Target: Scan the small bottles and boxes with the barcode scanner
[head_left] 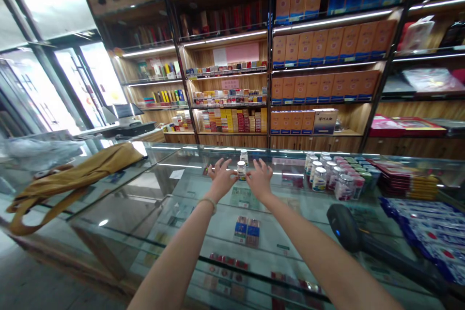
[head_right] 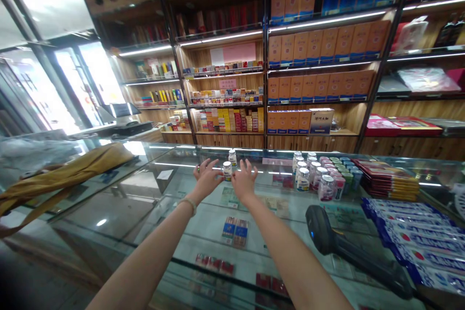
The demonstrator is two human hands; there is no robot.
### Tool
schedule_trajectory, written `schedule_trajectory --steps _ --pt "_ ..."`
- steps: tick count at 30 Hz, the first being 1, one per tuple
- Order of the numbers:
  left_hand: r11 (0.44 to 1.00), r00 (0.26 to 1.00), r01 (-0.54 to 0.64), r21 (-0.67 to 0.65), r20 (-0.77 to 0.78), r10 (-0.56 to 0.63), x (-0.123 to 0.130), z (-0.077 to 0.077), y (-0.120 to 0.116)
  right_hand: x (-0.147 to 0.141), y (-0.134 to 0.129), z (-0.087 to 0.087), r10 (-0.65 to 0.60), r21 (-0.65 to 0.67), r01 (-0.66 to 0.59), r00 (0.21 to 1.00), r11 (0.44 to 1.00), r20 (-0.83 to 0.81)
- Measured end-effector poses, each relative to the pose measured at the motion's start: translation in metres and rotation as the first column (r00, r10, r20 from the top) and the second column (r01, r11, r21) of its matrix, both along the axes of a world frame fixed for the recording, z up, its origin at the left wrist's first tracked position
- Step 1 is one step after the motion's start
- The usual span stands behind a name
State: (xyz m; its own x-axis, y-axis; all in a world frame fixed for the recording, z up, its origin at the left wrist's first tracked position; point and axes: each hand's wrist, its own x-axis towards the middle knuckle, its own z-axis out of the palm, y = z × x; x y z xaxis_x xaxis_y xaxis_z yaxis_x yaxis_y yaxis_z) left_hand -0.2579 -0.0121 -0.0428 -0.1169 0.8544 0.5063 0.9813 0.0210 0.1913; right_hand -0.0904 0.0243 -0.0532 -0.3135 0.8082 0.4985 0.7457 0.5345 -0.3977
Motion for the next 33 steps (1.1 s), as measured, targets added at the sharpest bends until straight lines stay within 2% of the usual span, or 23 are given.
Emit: schedule_trajectory --steps 14,20,33 --pt "0.998 0.998 -0.068 0.002 0.011 0.068 -0.008 -0.007 0.039 -0.021 0.036 -0.002 -0.064 -0.049 0.064 0.998 0.997 0.007" --pt "0.998 0.998 -0.06 -0.019 -0.02 0.059 -0.008 -0.009 0.043 -0.023 0.041 -0.004 -0.057 -0.068 0.059 0.998 0.996 0.026" --pt "0.993 0.992 -0.117 -0.004 -0.058 0.116 -0.004 -0.01 0.048 -0.027 0.049 -0.009 -0.056 -0.13 0.061 0.997 0.99 0.045"
